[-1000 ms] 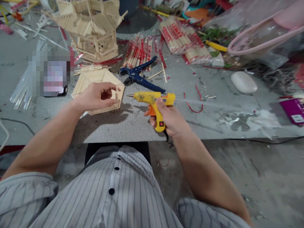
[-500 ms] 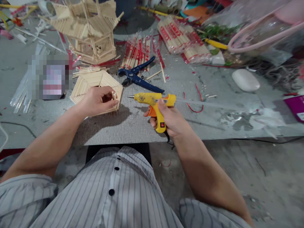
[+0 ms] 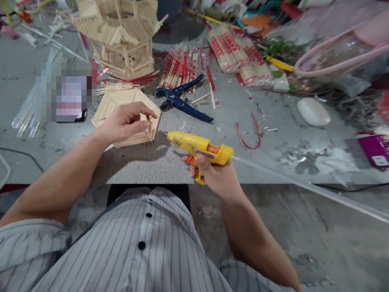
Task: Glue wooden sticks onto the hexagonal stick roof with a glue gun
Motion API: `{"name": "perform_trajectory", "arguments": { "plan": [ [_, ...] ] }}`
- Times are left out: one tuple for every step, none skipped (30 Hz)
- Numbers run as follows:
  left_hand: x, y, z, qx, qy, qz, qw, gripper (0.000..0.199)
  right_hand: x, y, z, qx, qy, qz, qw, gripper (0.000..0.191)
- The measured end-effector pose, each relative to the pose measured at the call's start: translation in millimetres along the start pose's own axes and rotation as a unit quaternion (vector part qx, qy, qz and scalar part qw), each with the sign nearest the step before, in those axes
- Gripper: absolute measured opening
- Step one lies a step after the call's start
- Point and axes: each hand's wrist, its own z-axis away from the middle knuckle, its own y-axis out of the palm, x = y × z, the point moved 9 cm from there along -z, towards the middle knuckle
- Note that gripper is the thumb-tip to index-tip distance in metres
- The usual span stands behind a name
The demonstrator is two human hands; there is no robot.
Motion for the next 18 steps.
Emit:
{"name": "perform_trajectory", "arguments": {
  "plan": [
    [2,0.4,0,0.002,-0.004,0.007,1.000,0.022,-1,2,3,0.004,-0.001,0.014,1.000,0.049],
    [4,1.3,0,0.003,-0.008,0.014,1.000,0.022,-2,5,5,0.008,-0.001,0.033,0.999,0.047],
    [6,2.1,0,0.003,-0.011,0.020,1.000,0.022,-3,6,8,0.008,-0.004,0.055,0.998,0.046],
    [8,2.8,0,0.000,-0.013,0.026,1.000,0.022,-4,7,10,0.004,-0.014,0.084,0.996,0.044],
    [10,3.5,-1,-0.002,-0.015,0.031,0.999,0.021,-2,7,12,-0.004,-0.032,0.120,0.992,0.043],
    [12,3.9,-1,-0.006,-0.018,0.037,0.999,0.021,1,7,14,-0.016,-0.060,0.161,0.985,0.043],
    [13,4.4,-1,-0.008,-0.021,0.043,0.999,0.020,6,9,17,-0.026,-0.094,0.206,0.974,0.043],
    [15,4.9,-1,-0.009,-0.025,0.048,0.998,0.020,11,11,20,-0.037,-0.128,0.253,0.958,0.044],
    [16,5.3,-1,-0.010,-0.030,0.052,0.998,0.020,17,14,23,-0.046,-0.155,0.297,0.941,0.044],
    [16,5.6,-1,-0.009,-0.034,0.055,0.998,0.019,21,18,26,-0.058,-0.175,0.336,0.924,0.045],
    [16,5.4,-2,-0.010,-0.036,0.059,0.998,0.019,25,22,28,-0.069,-0.188,0.370,0.907,0.045],
    [16,5.0,-2,-0.011,-0.038,0.061,0.997,0.019,28,26,30,-0.078,-0.196,0.399,0.892,0.045],
    [15,4.6,-2,-0.011,-0.039,0.063,0.997,0.019,30,31,31,-0.084,-0.202,0.425,0.879,0.045],
    [14,4.2,-2,-0.011,-0.039,0.064,0.997,0.019,32,36,33,-0.084,-0.209,0.445,0.867,0.045],
    [14,3.9,-2,-0.010,-0.039,0.064,0.997,0.019,33,40,33,-0.081,-0.218,0.458,0.858,0.044],
    [13,3.3,-2,-0.011,-0.039,0.064,0.997,0.019,35,42,34,-0.077,-0.224,0.462,0.855,0.043],
    [14,2.9,-2,-0.012,-0.039,0.062,0.997,0.019,36,41,34,-0.072,-0.228,0.455,0.858,0.042],
    [14,2.5,-2,-0.012,-0.040,0.058,0.997,0.020,39,37,33,-0.069,-0.228,0.441,0.865,0.042]
  ]
}}
